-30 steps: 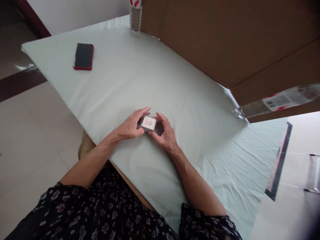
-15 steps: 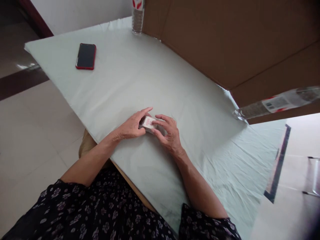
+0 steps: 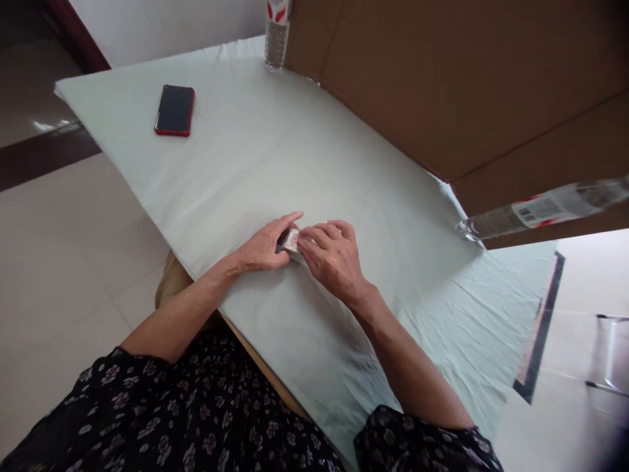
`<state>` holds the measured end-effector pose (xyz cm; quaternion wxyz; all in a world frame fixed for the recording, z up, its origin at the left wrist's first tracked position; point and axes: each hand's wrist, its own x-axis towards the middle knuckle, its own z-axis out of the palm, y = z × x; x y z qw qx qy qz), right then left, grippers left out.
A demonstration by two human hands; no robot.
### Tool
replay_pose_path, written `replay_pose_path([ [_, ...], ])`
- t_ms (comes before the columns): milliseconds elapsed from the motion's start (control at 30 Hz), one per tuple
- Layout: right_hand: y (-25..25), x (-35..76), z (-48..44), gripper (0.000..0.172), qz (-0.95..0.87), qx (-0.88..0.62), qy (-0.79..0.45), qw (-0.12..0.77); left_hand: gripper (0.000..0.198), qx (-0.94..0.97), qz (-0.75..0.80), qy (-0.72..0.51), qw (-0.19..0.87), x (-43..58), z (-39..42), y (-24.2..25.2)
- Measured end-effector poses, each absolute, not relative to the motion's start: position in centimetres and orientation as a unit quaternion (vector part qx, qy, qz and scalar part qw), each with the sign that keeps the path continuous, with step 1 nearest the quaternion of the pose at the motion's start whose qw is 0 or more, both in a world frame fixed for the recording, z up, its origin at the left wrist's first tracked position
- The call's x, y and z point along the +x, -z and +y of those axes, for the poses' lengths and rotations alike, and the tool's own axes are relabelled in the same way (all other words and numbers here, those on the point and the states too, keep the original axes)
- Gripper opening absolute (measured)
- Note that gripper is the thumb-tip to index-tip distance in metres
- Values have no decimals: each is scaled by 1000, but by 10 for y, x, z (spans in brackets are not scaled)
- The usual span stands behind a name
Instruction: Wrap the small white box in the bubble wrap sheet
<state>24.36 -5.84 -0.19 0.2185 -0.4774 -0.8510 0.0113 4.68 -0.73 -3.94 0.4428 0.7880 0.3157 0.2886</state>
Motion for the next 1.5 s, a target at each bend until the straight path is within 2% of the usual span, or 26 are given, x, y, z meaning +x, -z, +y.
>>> replay_pose_path([
  [233, 10, 243, -52, 21, -825, -492, -2, 278, 88, 792, 306, -294, 439, 46, -7, 38],
  [433, 10, 244, -50, 15, -823, -497, 9, 274, 88, 785, 290, -320, 443, 47, -7, 44],
  [567, 12, 243, -49, 15, -817, -502, -11, 283, 88, 762, 273, -332, 484, 45, -6, 46],
  [700, 12, 241, -47, 15, -805, -513, -43, 293, 80, 723, 304, -335, 522, 45, -7, 43],
  [833, 10, 241, -47, 14, -798, -515, -61, 306, 72, 723, 341, -340, 495, 49, -9, 41],
  [1100, 3, 240, -47, 14, -787, -516, -86, 327, 77, 766, 365, -302, 435, 50, -10, 36],
  [1500, -4, 237, -48, 18, -760, -537, -143, 337, 84, 749, 301, -330, 489, 49, -9, 38],
])
